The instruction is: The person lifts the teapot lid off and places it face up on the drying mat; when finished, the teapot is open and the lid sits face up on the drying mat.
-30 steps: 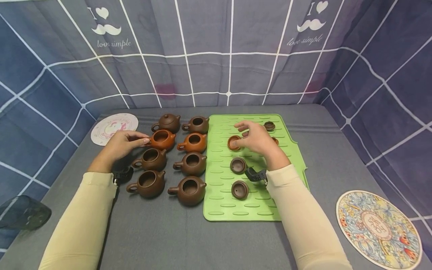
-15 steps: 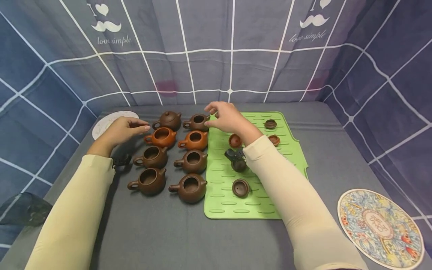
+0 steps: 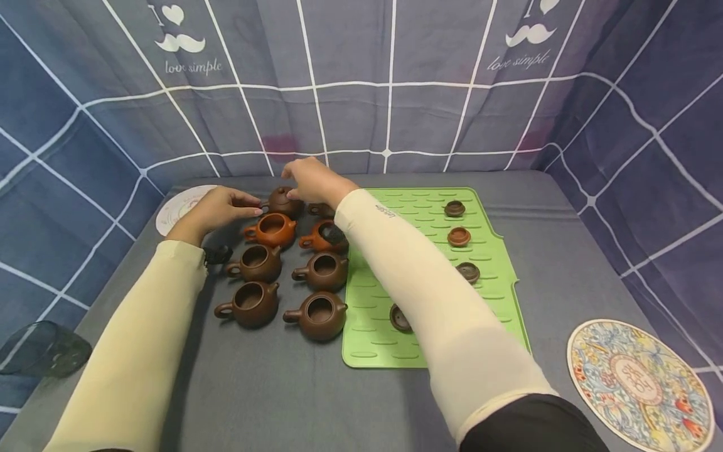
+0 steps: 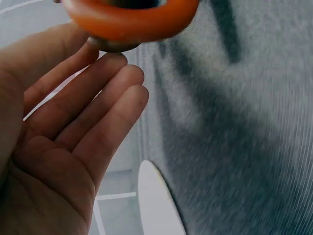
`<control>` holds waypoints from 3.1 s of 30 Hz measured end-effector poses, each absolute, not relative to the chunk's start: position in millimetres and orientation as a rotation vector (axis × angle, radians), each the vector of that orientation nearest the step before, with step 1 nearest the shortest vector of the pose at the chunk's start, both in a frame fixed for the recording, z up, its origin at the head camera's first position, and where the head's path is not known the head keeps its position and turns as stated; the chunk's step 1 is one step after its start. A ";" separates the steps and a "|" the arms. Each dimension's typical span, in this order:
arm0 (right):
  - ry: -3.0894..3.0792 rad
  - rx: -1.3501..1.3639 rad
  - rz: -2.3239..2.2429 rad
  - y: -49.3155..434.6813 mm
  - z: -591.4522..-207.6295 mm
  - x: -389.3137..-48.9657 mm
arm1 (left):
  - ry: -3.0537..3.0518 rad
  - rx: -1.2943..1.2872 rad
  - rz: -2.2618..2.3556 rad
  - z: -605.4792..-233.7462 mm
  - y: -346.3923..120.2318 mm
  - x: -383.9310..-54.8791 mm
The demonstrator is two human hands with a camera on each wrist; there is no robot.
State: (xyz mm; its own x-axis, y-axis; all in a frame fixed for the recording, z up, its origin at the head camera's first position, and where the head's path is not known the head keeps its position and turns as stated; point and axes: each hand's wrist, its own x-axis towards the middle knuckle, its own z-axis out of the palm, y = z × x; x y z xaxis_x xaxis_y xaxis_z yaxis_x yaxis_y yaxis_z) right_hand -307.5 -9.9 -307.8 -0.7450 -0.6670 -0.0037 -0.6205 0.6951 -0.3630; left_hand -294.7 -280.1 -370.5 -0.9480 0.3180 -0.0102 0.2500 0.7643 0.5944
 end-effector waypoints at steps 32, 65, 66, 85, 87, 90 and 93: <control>2.971 -0.821 -0.511 -59.1 -339.8 -322.3 | 2.918 0.352 1.040 -383.0 -270.6 -295.3; 2.607 -0.903 -1.206 -1.7 -320.8 -303.6 | 2.925 0.364 0.996 -380.2 -268.5 -293.4; 2.538 -0.903 -1.271 3.1 -320.2 -303.4 | 2.923 0.363 0.997 -380.2 -268.2 -293.4; 1.468 -0.662 -2.085 106.3 -334.2 -312.0 | 2.915 0.385 0.994 -380.5 -269.6 -291.0; 1.498 -0.619 -2.097 116.7 -338.4 -312.6 | 2.910 0.385 0.996 -379.7 -269.2 -290.5; 1.587 -0.509 -2.091 131.7 -344.0 -313.4 | 2.904 0.379 1.004 -379.2 -269.0 -289.7; 1.695 -0.377 -2.051 145.0 -350.4 -314.7 | 2.901 0.370 1.011 -379.5 -269.0 -288.9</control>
State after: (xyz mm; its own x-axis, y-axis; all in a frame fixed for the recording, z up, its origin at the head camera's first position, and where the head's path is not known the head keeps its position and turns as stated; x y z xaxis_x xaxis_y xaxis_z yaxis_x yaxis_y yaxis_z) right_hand -314.7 145.0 -350.4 -0.8612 -0.5029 -0.0732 0.1668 -0.1436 -0.9755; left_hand -288.9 -269.0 -379.5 -0.9704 0.2392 0.0337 0.2084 0.7582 0.6178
